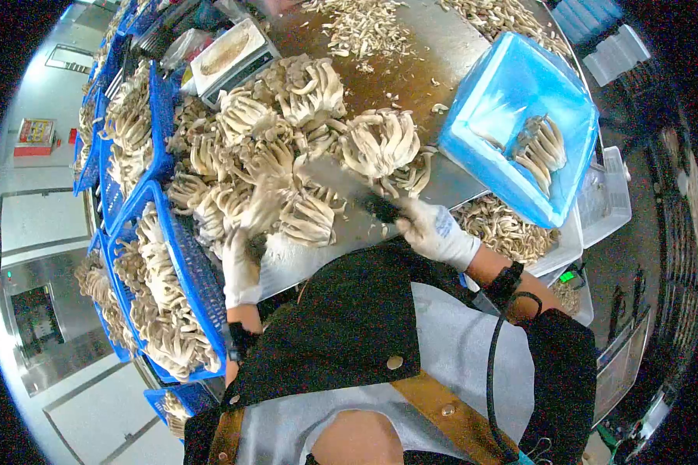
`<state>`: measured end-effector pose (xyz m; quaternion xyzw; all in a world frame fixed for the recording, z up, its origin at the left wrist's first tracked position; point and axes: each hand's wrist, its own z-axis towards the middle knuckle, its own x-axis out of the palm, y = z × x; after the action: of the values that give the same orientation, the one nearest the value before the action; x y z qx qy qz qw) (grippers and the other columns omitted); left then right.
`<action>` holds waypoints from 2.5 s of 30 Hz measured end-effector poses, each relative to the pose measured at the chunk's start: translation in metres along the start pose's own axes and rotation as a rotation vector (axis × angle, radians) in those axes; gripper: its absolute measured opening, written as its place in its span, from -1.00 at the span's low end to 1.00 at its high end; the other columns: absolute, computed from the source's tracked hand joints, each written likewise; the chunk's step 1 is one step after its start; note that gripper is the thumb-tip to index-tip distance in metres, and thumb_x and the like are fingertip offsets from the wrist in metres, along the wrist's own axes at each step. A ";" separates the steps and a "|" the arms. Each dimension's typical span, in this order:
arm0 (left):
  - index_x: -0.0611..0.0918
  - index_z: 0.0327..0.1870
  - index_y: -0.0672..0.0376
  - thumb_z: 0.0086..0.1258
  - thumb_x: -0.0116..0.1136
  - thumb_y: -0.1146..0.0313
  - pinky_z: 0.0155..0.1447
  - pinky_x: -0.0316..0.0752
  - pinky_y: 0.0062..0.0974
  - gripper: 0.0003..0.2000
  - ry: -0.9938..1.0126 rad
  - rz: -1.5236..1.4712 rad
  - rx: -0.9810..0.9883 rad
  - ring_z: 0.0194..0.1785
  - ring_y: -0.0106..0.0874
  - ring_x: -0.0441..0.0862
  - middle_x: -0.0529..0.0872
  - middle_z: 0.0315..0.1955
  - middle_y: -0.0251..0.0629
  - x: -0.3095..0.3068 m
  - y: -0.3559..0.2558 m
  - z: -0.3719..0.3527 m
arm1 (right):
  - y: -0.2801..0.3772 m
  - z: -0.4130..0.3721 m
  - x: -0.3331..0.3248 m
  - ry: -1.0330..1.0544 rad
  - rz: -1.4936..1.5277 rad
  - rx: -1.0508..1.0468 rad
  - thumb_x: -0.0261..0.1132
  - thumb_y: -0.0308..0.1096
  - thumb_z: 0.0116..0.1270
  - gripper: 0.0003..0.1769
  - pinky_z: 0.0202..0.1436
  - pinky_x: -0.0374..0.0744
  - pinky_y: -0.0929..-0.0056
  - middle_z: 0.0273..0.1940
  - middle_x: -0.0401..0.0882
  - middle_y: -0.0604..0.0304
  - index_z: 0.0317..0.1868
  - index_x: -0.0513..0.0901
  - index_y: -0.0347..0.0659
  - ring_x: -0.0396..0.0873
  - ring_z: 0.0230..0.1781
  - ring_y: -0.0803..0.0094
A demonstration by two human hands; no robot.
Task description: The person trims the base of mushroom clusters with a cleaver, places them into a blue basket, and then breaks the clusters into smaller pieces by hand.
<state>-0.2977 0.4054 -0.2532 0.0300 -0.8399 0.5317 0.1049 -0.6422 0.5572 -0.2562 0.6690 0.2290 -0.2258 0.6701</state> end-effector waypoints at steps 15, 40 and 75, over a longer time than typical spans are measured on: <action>0.63 -0.07 0.22 0.54 0.00 0.08 -0.30 0.44 -0.49 -0.65 -0.458 -0.113 -0.250 -0.34 -0.49 0.54 0.67 -0.28 -0.29 -0.070 0.134 -0.058 | 0.020 0.063 0.081 0.484 -0.321 -0.232 0.11 -0.36 0.32 -0.71 -0.20 0.58 0.07 -0.21 0.60 -0.14 0.03 0.44 -0.23 0.61 -0.25 -0.12; 0.52 0.02 0.31 0.18 0.32 0.27 0.02 0.52 -0.18 -0.56 -0.545 0.686 0.093 -0.09 0.01 0.66 0.70 -0.21 0.06 -0.095 0.147 -0.072 | 0.050 0.099 0.187 0.692 -0.393 -0.411 0.06 -0.41 0.34 -0.71 -0.22 0.56 0.07 -0.27 0.60 -0.18 0.05 0.41 -0.26 0.60 -0.26 -0.11; 0.56 -0.04 0.19 0.36 -0.06 0.27 -0.18 0.56 -0.03 -0.73 0.293 1.527 0.426 -0.31 0.05 0.68 0.70 -0.41 0.10 0.141 0.071 0.138 | -0.012 0.050 0.096 0.492 -0.353 -0.423 0.07 -0.36 0.32 -0.62 -0.43 0.62 0.19 -0.29 0.56 0.07 0.15 0.47 -0.07 0.68 -0.43 0.17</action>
<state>-0.4664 0.3207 -0.3437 -0.6031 -0.4868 0.6038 -0.1865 -0.5732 0.5076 -0.3243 0.5002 0.5367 -0.1176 0.6692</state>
